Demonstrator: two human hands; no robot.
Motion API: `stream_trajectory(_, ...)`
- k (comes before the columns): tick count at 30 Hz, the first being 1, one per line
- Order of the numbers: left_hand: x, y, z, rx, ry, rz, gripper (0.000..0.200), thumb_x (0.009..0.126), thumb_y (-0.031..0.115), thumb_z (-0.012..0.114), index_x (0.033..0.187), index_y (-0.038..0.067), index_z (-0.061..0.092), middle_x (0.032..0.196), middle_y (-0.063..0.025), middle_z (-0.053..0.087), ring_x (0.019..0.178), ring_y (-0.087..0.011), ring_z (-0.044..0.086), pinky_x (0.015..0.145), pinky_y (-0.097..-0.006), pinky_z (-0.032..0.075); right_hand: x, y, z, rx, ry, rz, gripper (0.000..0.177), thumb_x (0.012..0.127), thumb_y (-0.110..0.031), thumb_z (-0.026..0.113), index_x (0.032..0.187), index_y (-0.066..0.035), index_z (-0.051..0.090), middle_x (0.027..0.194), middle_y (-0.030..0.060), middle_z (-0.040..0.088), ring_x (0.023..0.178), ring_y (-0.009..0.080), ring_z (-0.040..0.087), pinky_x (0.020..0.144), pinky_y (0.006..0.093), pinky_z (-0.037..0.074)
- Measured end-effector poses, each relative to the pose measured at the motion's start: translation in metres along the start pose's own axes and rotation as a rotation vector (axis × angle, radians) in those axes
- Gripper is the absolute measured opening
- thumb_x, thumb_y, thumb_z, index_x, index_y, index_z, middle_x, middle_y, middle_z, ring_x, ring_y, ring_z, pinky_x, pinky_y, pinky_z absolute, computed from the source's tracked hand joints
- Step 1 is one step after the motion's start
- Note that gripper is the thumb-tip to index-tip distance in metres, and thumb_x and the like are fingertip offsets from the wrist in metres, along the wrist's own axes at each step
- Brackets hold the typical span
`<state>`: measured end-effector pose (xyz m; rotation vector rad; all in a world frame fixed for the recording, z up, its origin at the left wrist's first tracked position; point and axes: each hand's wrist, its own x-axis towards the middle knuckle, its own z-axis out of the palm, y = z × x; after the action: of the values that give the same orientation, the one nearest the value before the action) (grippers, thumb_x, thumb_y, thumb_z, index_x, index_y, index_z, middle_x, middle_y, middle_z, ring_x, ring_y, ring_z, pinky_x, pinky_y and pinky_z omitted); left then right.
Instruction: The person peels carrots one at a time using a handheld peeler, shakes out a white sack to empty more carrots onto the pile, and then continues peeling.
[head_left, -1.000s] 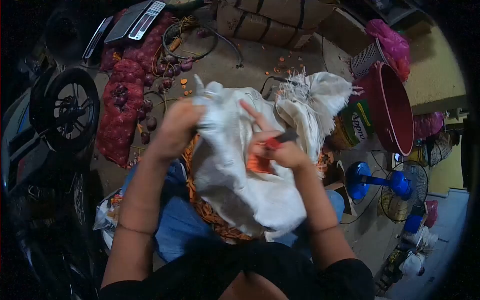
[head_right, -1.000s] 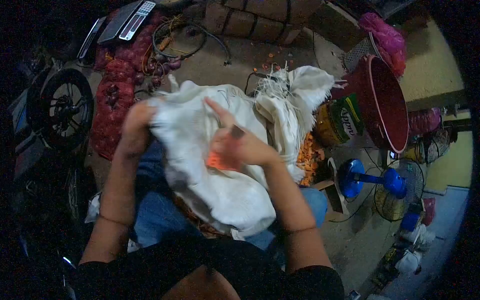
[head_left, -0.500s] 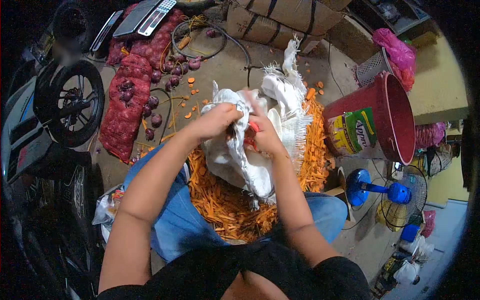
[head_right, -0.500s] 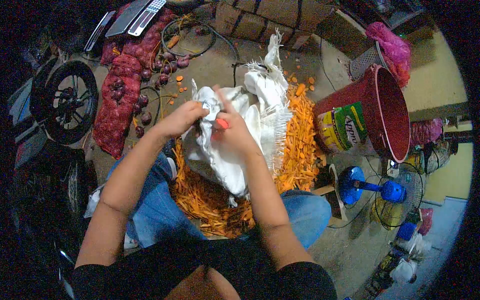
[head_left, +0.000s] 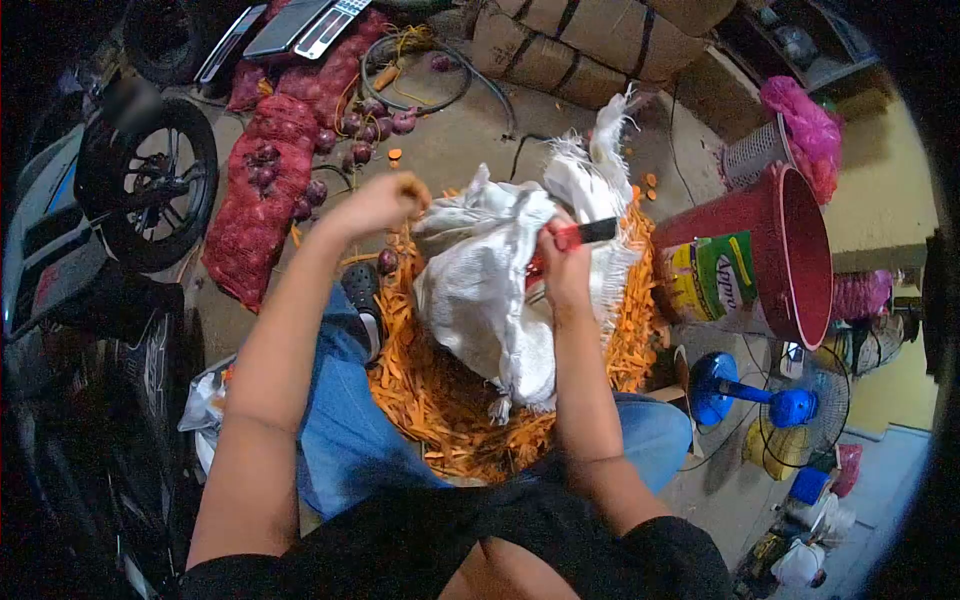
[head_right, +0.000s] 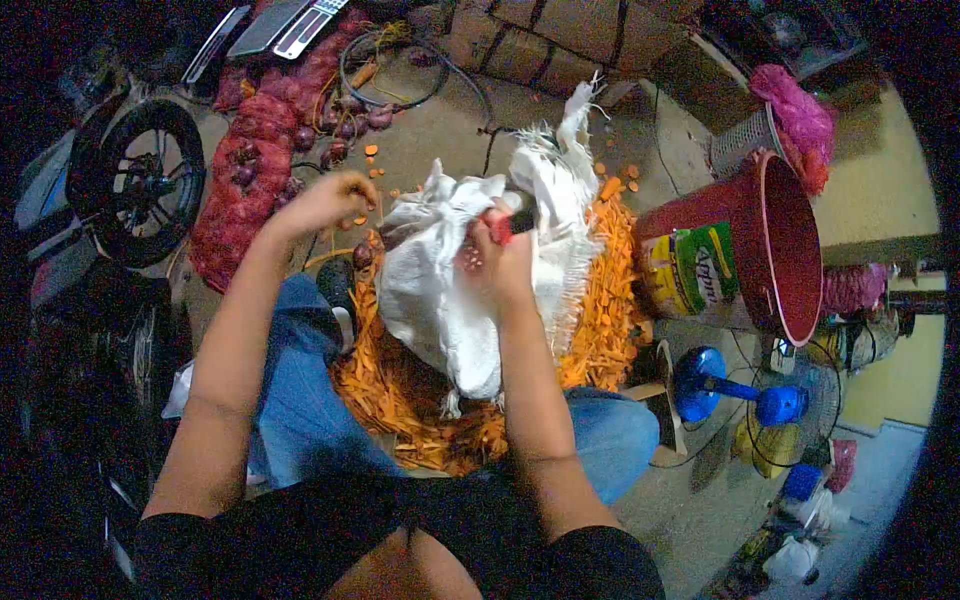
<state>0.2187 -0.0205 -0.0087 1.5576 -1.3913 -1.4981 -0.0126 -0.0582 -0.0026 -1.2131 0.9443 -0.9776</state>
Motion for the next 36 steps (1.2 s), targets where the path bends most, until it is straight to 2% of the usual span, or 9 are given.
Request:
stream_trajectory(3,-0.001,-0.082,0.037,1.112,-0.004,0.216,0.059,0.061,0.031,0.062,0.103,-0.004,0.042,0.108,-0.0202,0.041,0.098,-0.0300,0.042,0.079,-0.0360,0.036,-0.006,-0.019,-0.012,0.065,-0.060,-0.075,0.009,0.071,0.000,0.045,0.065,-0.005,0.040,0.064,-0.0004,0.041,0.052,0.0062,0.037,0.043,0.0192,0.032)
stream_trajectory(8,0.032,-0.125,0.091,0.537,0.097,0.055,0.047,0.069,0.026,0.049,0.105,-0.003,0.040,0.108,-0.0205,0.041,0.092,-0.0233,0.047,0.075,-0.0354,0.037,-0.016,-0.041,-0.027,-0.296,-0.064,-0.267,0.021,0.071,-0.008,0.047,0.055,0.000,0.037,0.071,0.0085,0.043,0.060,0.0136,0.040,0.056,0.0239,0.035)
stream_trajectory(11,0.019,-0.062,0.077,0.185,0.235,-0.080,0.038,0.075,0.026,0.040,0.100,-0.003,0.044,0.100,-0.0184,0.047,0.086,-0.0204,0.049,0.071,-0.0348,0.038,-0.013,-0.044,-0.028,-0.219,-0.061,-0.184,0.023,0.072,-0.010,0.047,0.056,0.001,0.036,0.071,0.0105,0.044,0.062,0.0167,0.041,0.059,0.0276,0.035)
stream_trajectory(12,0.027,-0.058,0.080,-0.644,0.326,-0.192,0.033,0.078,0.025,0.036,0.096,0.000,0.048,0.094,-0.0131,0.051,0.082,-0.0186,0.050,0.073,-0.0316,0.039,-0.007,-0.043,-0.027,-0.207,-0.044,-0.282,0.021,0.072,-0.010,0.047,0.056,0.001,0.038,0.070,0.0097,0.044,0.062,0.0150,0.041,0.058,0.0263,0.035)
stream_trajectory(13,0.032,-0.055,0.078,-0.647,0.322,-0.187,0.033,0.078,0.025,0.036,0.096,0.000,0.048,0.094,-0.0131,0.051,0.082,-0.0186,0.050,0.073,-0.0316,0.039,-0.003,-0.048,-0.030,-0.133,-0.054,-0.268,0.017,0.073,-0.010,0.048,0.060,-0.001,0.040,0.067,0.0064,0.044,0.059,0.0119,0.040,0.054,0.0239,0.033)
stream_trajectory(15,0.036,-0.042,0.070,-0.780,0.216,0.341,0.033,0.079,0.024,0.035,0.098,0.001,0.047,0.095,-0.0115,0.050,0.084,-0.0187,0.049,0.075,-0.0309,0.038,0.003,-0.062,-0.031,0.018,-0.071,-0.242,0.010,0.074,-0.011,0.048,0.068,-0.004,0.046,0.063,-0.0001,0.043,0.055,0.0057,0.037,0.047,0.0190,0.029)
stream_trajectory(19,0.015,0.009,0.043,-0.995,0.399,0.404,0.032,0.077,0.022,0.038,0.099,0.001,0.045,0.098,-0.0118,0.048,0.087,-0.0187,0.046,0.077,-0.0314,0.036,0.038,-0.089,-0.019,-0.124,-0.149,-0.387,0.012,0.075,-0.014,0.048,0.079,-0.003,0.051,0.064,-0.0024,0.046,0.053,0.0040,0.039,0.047,0.0189,0.031)
stream_trajectory(21,0.004,0.030,0.030,-1.035,0.431,0.483,0.032,0.075,0.022,0.040,0.100,0.002,0.044,0.099,-0.0119,0.046,0.089,-0.0187,0.045,0.078,-0.0317,0.035,0.045,-0.104,-0.004,0.353,-0.175,-0.189,0.017,0.075,-0.012,0.046,0.087,-0.001,0.050,0.074,0.0025,0.053,0.063,0.0086,0.051,0.054,0.0204,0.040)
stream_trajectory(36,-0.061,0.111,0.005,-0.756,0.486,0.787,0.043,0.067,0.016,0.052,0.106,0.004,0.037,0.109,-0.0129,0.037,0.104,-0.0187,0.034,0.087,-0.0338,0.028,0.059,-0.132,0.035,0.199,-0.411,-0.409,0.015,0.072,-0.011,0.048,0.081,0.000,0.053,0.074,0.0032,0.054,0.065,0.0116,0.051,0.058,0.0209,0.041)
